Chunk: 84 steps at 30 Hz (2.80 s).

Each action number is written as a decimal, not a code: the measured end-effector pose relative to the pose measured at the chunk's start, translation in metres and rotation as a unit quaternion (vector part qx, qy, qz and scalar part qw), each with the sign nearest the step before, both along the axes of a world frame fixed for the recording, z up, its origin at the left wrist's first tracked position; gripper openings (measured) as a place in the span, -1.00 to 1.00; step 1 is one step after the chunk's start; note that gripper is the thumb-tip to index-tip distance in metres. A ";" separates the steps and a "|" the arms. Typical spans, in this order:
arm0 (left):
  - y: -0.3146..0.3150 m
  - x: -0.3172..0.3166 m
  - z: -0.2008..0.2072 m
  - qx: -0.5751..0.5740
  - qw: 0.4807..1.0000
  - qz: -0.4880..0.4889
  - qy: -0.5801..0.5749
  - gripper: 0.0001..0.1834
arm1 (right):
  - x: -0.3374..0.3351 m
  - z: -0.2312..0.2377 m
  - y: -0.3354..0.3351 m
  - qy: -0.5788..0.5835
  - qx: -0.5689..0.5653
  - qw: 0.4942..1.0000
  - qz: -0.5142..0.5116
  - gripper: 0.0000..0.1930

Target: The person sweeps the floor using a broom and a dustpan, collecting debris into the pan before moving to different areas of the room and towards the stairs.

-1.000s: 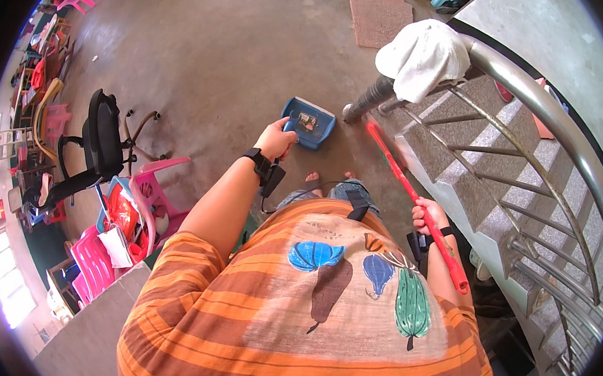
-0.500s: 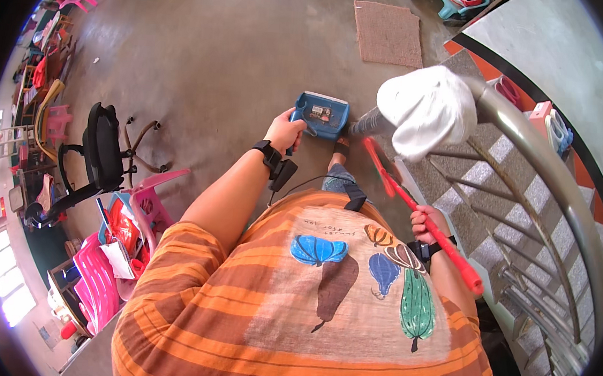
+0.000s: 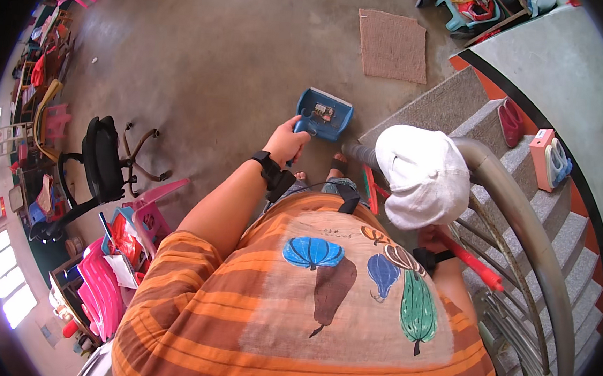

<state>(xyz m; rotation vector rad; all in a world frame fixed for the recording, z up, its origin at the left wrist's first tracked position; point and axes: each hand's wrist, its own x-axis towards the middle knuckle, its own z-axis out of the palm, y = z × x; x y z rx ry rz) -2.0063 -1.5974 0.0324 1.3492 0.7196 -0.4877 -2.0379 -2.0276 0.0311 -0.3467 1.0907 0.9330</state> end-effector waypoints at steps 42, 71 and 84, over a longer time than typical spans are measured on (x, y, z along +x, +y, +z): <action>-0.178 -0.295 0.020 0.066 0.995 0.070 0.015 -0.41 | -0.128 -0.014 -0.023 -0.082 -0.074 0.924 0.366 -0.89; -0.259 -0.404 -0.016 0.002 0.999 0.023 0.045 -0.31 | -0.280 -0.032 -0.070 -0.193 -0.169 0.771 0.582 -0.22; -0.282 -0.405 -0.027 0.061 0.997 0.018 0.033 -0.37 | -0.290 -0.035 -0.070 -0.284 -0.113 0.786 0.538 -0.22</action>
